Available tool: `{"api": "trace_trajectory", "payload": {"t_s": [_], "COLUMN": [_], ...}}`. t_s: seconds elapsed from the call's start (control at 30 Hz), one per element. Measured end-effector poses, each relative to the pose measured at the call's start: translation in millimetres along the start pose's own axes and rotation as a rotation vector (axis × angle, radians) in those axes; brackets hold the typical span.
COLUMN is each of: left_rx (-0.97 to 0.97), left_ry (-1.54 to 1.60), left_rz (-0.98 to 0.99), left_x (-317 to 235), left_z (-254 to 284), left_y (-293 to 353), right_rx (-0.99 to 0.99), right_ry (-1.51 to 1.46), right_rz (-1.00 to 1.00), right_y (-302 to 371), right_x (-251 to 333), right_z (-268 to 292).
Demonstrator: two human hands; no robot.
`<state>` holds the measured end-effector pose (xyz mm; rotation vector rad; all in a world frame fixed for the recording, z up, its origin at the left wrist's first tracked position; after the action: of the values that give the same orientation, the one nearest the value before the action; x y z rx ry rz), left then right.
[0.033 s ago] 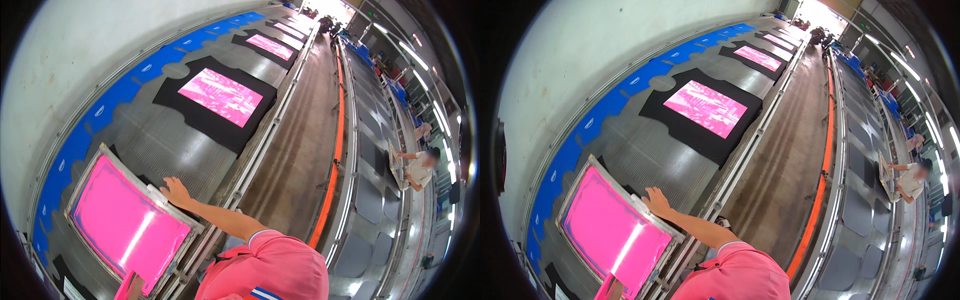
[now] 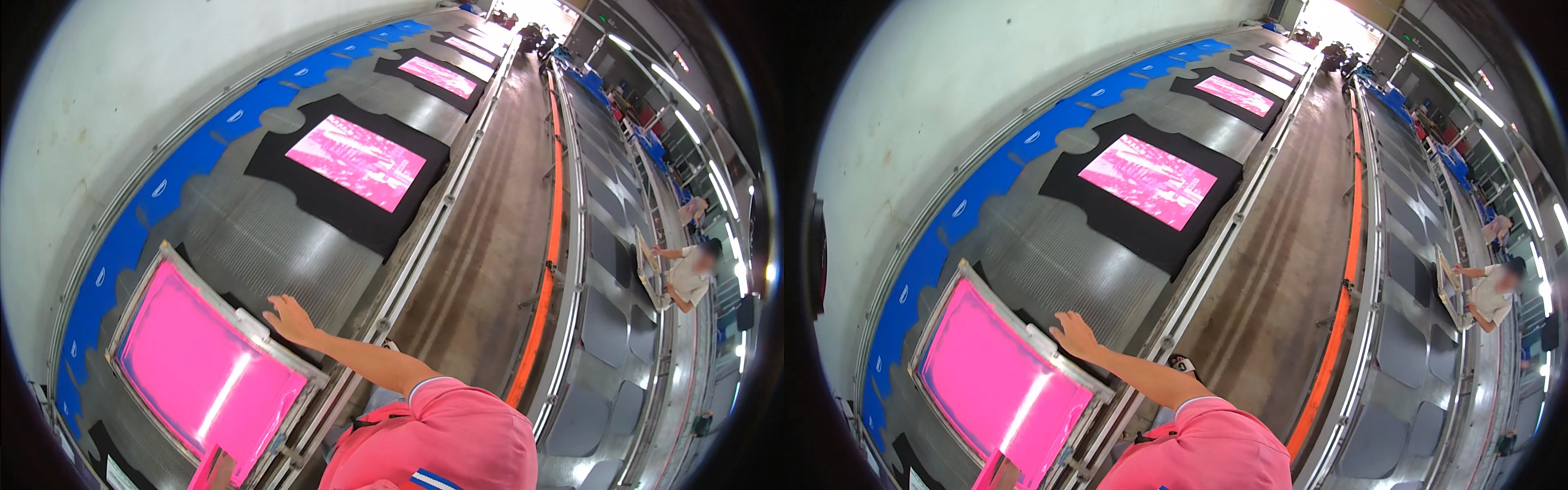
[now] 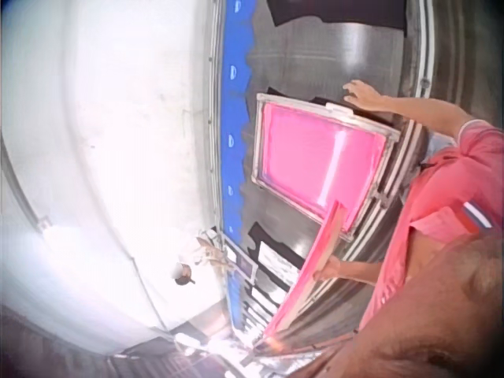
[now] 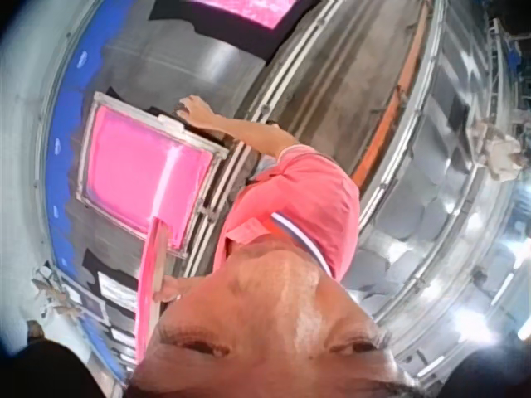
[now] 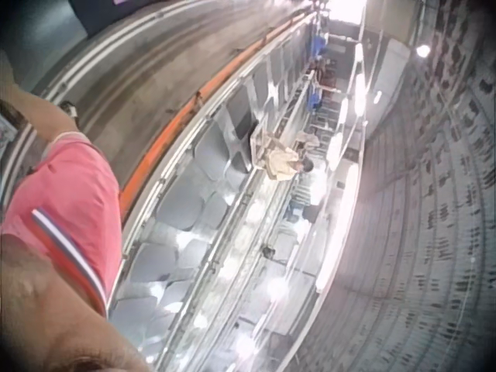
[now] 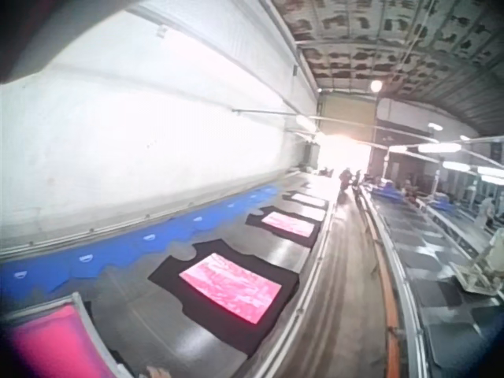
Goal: The person performs screen printing on black t-shirts using a squeegee and a mesh screen. They repeatedly apply pink ink, pull the squeegee across the screen, and lift the screen to reveal the printed design on each shirt.
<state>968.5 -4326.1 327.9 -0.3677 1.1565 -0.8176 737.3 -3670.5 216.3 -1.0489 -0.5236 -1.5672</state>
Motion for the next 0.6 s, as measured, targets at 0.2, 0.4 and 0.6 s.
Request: {"api": "trace_trajectory", "payload": {"t_s": [0.2, 0.4, 0.6], "left_rx": [-0.037, -0.177, -1.006], "left_ry": [-1.931, -2.421, -3.876], "left_rz": [-1.549, -1.174, -1.632], "left_x": [-170.0, -210.9, -386.6], "left_z": [7.0, 26.0, -31.0], "left_y": [96.5, 110.9, 163.9], "right_rx": [-0.119, -0.132, 0.005], "right_ry": [0.148, 0.016, 0.034], "right_rz": [0.096, 0.114, 0.107], "right_y": [28.6, 53.4, 50.9], "right_x": [-107.4, -171.5, -175.2], "right_z": [168.6, 219.2, 232.3]}}
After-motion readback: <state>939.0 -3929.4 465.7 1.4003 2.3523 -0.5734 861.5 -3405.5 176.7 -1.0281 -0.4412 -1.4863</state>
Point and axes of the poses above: each hand's wrist, its own y-axis away from the middle knuckle, its own z-axis out of the back of the hand, x = y × z, the point moved 4 cm from there along -y, towards the middle knuckle, and after that the axes turned 8 degrees about z, right-handed, at the moved point
